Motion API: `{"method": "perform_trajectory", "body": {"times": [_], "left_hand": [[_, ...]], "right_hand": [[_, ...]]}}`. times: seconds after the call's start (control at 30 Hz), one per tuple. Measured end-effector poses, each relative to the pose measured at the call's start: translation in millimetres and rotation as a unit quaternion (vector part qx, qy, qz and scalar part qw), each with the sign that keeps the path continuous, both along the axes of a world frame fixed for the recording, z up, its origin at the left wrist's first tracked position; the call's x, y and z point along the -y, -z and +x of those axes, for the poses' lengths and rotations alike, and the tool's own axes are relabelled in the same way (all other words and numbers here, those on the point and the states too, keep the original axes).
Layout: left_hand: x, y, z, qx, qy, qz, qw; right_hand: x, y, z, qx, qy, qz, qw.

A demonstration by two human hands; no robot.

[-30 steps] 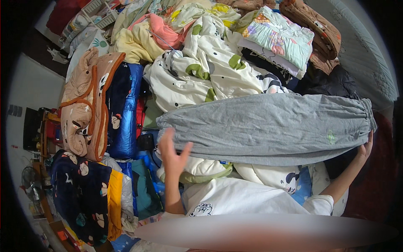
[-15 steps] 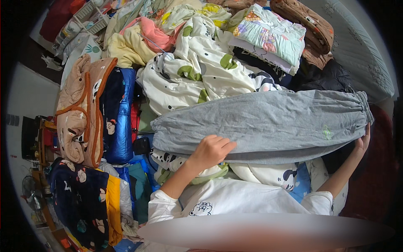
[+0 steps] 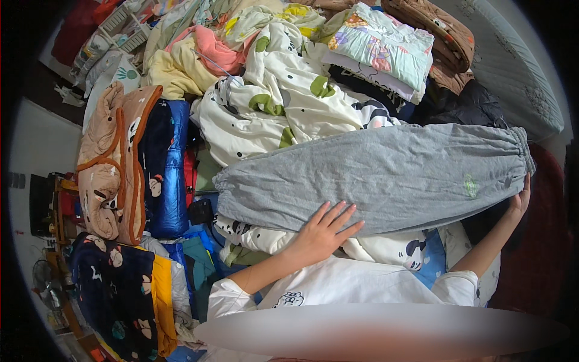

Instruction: Folding a pair of grey pants on a bed with piles of laundry.

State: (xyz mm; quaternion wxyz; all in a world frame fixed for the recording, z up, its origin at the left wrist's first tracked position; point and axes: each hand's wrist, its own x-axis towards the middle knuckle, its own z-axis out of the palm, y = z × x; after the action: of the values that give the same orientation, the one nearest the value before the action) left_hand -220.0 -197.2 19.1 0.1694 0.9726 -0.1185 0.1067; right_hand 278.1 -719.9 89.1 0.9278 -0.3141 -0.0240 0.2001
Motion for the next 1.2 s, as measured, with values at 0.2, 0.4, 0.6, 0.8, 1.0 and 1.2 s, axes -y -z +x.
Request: {"method": "perform_trajectory", "body": {"times": [0.2,0.4,0.6,0.8,1.0,1.2], "left_hand": [[11.3,-5.1,7.4,-0.024,0.010,0.014,1.000],[-6.8,-8.2,-16.1,-0.084,-0.022,-0.072,0.994],[-27.8,-7.2,-84.1,-0.133,-0.205,-0.053,0.968],[-51.0,15.0,-122.3,-0.175,-0.328,-0.166,0.913],[-99.6,94.5,-167.8,-0.050,-0.398,-0.608,0.686],[-143.0,115.2,-146.7,0.031,-0.466,-0.823,0.324]], "right_hand": [[-5.5,-31.9,-0.6,0.034,-0.077,0.005,0.996],[-6.4,-29.3,0.3,0.044,-0.119,0.014,0.992],[23.4,-13.2,12.2,0.023,-0.083,0.013,0.996],[19.2,-0.3,14.4,0.012,-0.068,0.017,0.998],[25.8,2.2,15.0,0.016,-0.052,0.017,0.998],[16.6,-2.2,7.2,0.009,-0.026,0.010,1.000]]}}
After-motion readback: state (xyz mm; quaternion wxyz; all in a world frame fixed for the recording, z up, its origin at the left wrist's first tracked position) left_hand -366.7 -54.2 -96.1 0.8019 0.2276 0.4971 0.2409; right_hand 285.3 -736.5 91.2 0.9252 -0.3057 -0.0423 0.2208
